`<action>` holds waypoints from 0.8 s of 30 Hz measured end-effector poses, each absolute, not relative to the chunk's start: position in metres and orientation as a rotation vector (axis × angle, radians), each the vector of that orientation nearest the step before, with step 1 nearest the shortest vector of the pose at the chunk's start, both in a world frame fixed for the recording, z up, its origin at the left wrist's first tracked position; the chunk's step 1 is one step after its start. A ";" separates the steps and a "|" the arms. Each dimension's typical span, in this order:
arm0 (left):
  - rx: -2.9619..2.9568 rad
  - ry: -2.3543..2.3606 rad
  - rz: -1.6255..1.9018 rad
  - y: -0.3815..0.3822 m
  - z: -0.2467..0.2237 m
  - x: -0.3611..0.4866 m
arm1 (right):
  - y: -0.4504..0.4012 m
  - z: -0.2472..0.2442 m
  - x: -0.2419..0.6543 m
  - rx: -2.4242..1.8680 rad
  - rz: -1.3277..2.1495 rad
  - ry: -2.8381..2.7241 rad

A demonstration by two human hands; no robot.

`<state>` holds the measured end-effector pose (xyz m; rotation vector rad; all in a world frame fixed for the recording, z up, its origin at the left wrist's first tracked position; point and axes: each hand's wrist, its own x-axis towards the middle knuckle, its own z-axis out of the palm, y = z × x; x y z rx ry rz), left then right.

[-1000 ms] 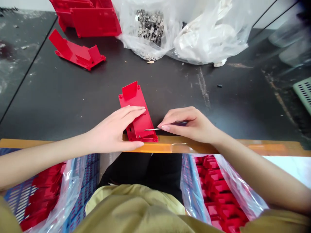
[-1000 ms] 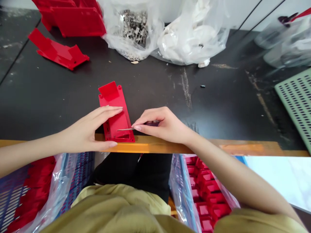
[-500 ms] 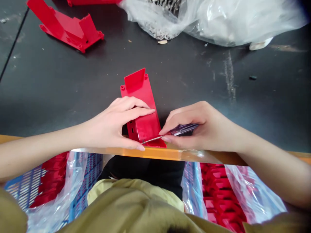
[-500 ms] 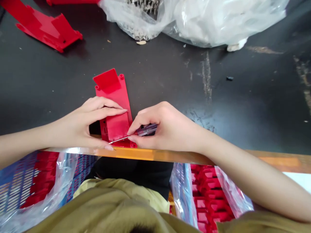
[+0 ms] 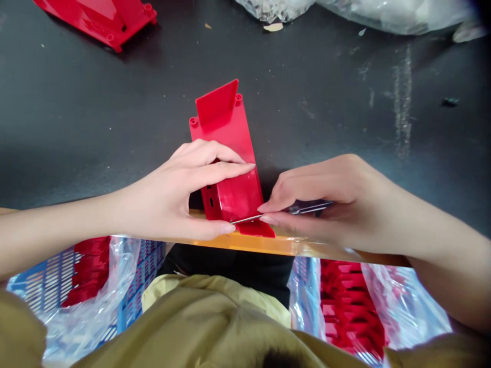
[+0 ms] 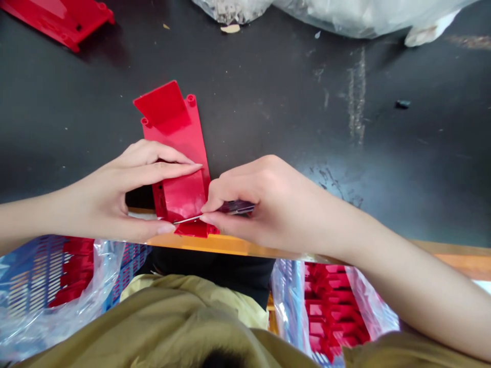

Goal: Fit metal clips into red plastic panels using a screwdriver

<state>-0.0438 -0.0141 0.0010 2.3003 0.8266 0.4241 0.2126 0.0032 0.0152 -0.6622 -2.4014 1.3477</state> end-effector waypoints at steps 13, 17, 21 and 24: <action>2.255 0.848 0.373 -0.015 0.006 -0.042 | 0.002 0.016 0.213 -0.914 1.541 -2.325; 2.218 0.877 0.374 -0.016 0.007 -0.041 | -0.002 0.019 0.211 -0.982 1.612 -2.274; 2.220 0.877 0.379 -0.017 0.005 -0.041 | -0.005 0.020 0.209 -1.054 1.625 -2.256; 2.220 0.885 0.381 -0.018 0.004 -0.042 | -0.006 0.021 0.208 -1.087 1.673 -2.232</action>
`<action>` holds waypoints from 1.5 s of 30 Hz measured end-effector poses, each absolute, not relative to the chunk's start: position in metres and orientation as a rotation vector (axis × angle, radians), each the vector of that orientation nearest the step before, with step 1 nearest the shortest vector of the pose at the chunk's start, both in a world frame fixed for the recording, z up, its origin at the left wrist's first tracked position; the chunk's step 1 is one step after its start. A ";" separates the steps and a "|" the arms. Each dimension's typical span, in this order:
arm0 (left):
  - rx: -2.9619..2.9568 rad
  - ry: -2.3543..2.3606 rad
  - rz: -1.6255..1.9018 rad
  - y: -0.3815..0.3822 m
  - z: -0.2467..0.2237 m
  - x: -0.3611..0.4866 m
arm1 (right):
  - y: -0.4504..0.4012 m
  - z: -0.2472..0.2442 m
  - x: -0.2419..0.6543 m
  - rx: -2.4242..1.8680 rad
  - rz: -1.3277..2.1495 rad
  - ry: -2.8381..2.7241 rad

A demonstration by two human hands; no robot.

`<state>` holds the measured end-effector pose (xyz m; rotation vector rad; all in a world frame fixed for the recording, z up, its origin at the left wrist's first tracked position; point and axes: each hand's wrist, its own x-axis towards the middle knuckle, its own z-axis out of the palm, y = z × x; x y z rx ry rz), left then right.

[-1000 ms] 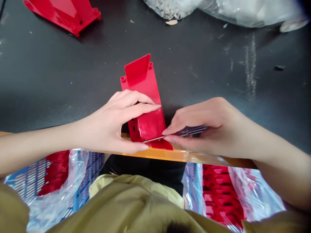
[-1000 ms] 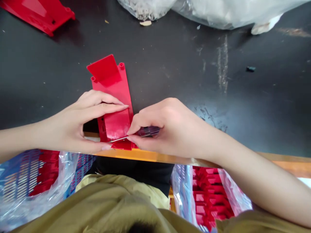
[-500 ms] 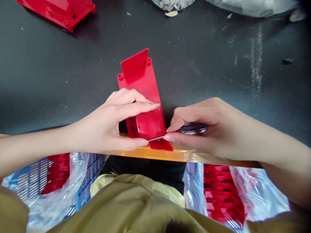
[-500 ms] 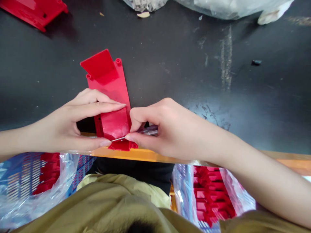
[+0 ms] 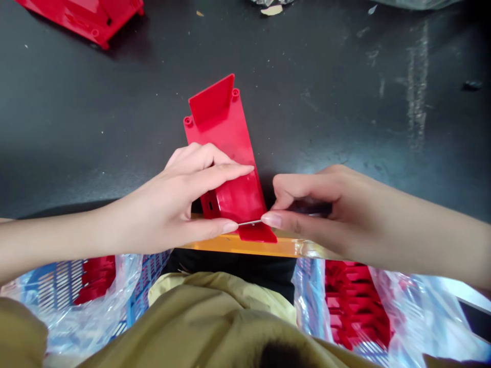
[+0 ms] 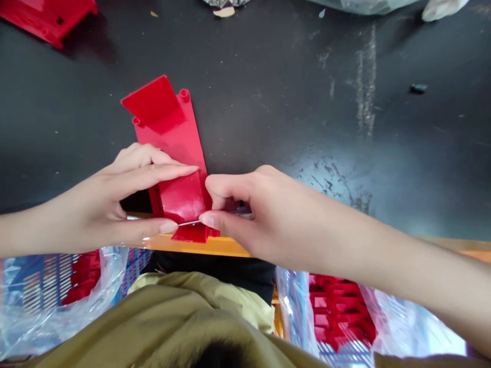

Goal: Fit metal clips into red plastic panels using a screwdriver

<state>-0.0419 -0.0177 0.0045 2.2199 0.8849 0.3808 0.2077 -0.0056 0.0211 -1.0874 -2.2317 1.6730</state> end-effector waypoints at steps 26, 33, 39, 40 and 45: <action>2.222 0.831 0.254 -0.007 0.014 -0.042 | 0.003 0.021 0.210 -1.103 1.829 -2.197; 2.206 0.856 0.232 -0.008 0.015 -0.042 | 0.002 0.023 0.209 -1.117 1.745 -2.254; 2.145 0.878 0.245 -0.010 0.017 -0.037 | 0.004 0.024 0.208 -1.177 1.759 -2.278; 2.127 0.883 0.234 -0.010 0.018 -0.037 | 0.005 0.024 0.208 -1.185 1.786 -2.280; 2.091 0.909 0.185 -0.013 0.021 -0.034 | 0.010 0.024 0.203 -1.226 1.920 -2.294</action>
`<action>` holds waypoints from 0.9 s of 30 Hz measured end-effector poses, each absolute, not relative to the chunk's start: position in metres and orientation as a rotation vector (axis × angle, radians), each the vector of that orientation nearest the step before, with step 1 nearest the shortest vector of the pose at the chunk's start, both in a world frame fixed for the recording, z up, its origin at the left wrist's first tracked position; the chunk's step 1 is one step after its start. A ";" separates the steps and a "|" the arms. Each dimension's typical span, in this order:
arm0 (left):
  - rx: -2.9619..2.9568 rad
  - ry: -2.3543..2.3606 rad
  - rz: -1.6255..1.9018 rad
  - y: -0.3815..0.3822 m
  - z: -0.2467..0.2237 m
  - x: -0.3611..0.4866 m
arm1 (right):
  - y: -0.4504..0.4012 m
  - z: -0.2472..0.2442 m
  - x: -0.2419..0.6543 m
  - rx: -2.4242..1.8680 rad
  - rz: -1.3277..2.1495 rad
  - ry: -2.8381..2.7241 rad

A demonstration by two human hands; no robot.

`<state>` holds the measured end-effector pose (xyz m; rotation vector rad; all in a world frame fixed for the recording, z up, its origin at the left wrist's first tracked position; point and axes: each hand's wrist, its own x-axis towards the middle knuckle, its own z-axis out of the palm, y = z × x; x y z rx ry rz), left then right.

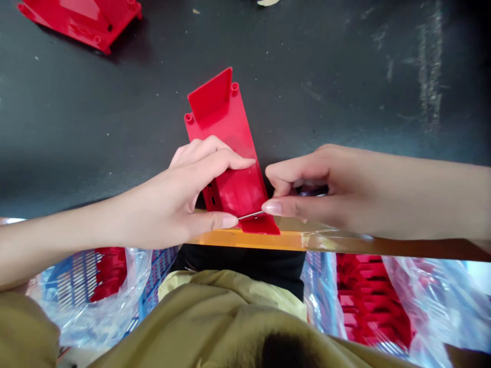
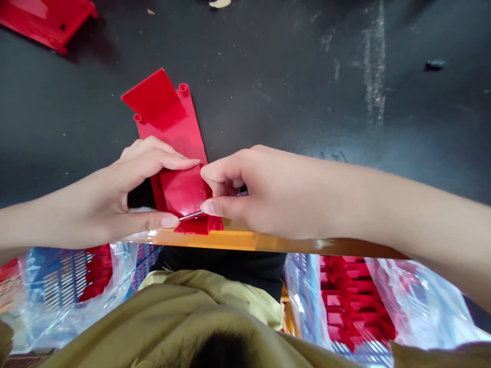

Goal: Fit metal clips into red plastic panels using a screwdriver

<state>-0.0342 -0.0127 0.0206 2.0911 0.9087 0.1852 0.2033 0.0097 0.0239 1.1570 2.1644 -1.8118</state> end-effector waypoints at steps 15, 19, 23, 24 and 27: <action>2.208 0.732 0.307 -0.003 0.018 -0.047 | 0.001 0.022 0.211 1.319 -2.111 2.044; 2.229 0.701 0.294 0.001 0.018 -0.042 | -0.003 0.023 0.210 1.333 -2.023 2.067; 2.261 0.745 0.236 0.006 0.020 -0.040 | -0.005 0.023 0.209 1.366 -1.900 2.174; 2.280 0.773 0.219 0.007 0.021 -0.040 | -0.005 0.024 0.208 1.370 -1.877 2.199; 2.270 0.841 0.142 0.011 0.024 -0.039 | -0.005 0.024 0.208 1.355 -1.848 2.232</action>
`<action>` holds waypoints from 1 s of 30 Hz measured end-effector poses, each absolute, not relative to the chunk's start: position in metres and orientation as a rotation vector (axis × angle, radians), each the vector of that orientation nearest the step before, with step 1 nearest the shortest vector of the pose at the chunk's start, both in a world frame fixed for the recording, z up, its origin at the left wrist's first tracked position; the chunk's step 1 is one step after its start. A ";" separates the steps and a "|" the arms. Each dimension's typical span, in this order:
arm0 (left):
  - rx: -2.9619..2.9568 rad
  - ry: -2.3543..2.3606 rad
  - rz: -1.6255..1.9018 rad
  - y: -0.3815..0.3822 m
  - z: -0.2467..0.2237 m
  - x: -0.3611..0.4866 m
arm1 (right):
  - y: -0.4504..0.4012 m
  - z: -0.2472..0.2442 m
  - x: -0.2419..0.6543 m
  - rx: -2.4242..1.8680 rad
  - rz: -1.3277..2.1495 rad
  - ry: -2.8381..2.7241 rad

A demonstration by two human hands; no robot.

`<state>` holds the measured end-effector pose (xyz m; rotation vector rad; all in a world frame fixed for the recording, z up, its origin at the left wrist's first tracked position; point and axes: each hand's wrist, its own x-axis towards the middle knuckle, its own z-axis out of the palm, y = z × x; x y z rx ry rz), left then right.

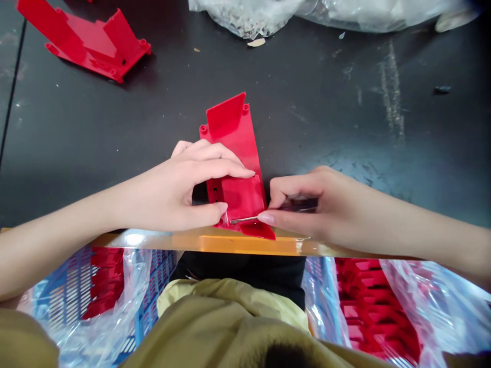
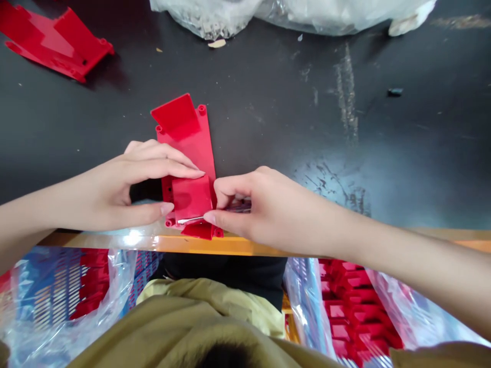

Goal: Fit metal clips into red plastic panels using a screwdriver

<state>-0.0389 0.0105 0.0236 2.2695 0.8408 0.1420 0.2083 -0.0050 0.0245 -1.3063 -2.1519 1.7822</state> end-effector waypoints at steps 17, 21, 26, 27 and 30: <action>2.241 0.873 0.131 0.012 0.022 -0.034 | -0.001 0.028 0.210 -1.363 1.860 -2.164; 2.231 0.899 0.136 0.010 0.022 -0.031 | -0.003 0.025 0.210 -1.283 1.799 -2.212; 2.216 0.854 0.073 0.011 0.023 -0.028 | -0.004 0.026 0.208 -1.255 1.653 -2.332; 2.204 0.857 0.058 0.011 0.024 -0.027 | -0.004 0.027 0.208 -1.244 1.618 -2.357; 2.194 0.867 0.036 0.010 0.026 -0.026 | -0.003 0.029 0.206 -1.214 1.541 -2.407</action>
